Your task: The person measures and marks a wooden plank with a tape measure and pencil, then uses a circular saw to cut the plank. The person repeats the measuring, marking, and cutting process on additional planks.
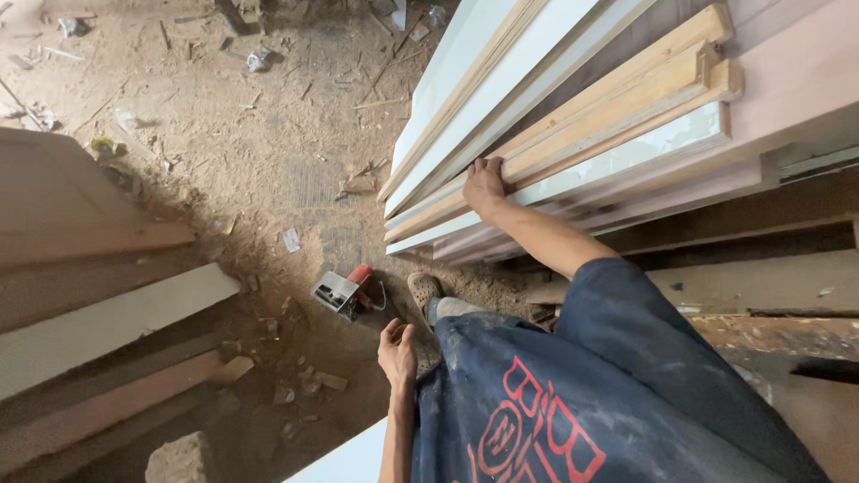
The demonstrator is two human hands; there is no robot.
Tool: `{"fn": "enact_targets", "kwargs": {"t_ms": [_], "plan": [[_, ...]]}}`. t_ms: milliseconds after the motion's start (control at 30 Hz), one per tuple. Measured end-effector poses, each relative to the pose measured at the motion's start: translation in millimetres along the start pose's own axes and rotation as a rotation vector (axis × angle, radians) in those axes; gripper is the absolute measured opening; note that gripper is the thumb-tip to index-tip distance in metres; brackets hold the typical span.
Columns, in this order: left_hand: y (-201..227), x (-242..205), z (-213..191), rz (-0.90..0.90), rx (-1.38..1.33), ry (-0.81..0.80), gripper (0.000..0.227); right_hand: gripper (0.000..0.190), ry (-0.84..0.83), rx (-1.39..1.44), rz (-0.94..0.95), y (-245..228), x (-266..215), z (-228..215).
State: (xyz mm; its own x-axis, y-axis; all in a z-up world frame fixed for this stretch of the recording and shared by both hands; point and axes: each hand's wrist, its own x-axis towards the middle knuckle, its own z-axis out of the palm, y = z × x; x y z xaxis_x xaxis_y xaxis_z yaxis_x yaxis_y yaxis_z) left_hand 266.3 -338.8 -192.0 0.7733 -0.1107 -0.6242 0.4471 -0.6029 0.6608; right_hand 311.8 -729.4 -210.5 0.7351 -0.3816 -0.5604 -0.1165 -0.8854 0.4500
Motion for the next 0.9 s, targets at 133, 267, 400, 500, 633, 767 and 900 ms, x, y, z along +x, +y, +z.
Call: {"fn": "enact_targets", "kwargs": {"t_ms": [133,267,400,500,633,767,900], "plan": [[-4,-4,0,-0.028,0.074,-0.025,0.05,0.033,0.189,0.012,0.043,-17,-5,8],[4,-5,2,0.044,0.043,-0.08,0.05,0.03,0.355,0.007,-0.068,-10,-15,-44],[41,3,5,0.14,-0.027,-0.085,0.053,0.024,0.438,-0.119,-0.271,13,-37,-157],[100,24,5,0.279,0.103,0.05,0.067,0.015,0.654,-0.317,-0.336,28,-68,-263],[177,44,-20,0.595,0.21,0.436,0.104,0.015,0.64,-0.444,-0.616,29,-123,-375],[217,48,-61,0.306,-0.073,0.673,0.076,0.015,1.004,-0.636,-0.79,-4,-180,-445],[216,6,-140,0.292,-0.242,1.165,0.065,0.012,2.06,0.008,-1.237,-52,-203,-488]]}}
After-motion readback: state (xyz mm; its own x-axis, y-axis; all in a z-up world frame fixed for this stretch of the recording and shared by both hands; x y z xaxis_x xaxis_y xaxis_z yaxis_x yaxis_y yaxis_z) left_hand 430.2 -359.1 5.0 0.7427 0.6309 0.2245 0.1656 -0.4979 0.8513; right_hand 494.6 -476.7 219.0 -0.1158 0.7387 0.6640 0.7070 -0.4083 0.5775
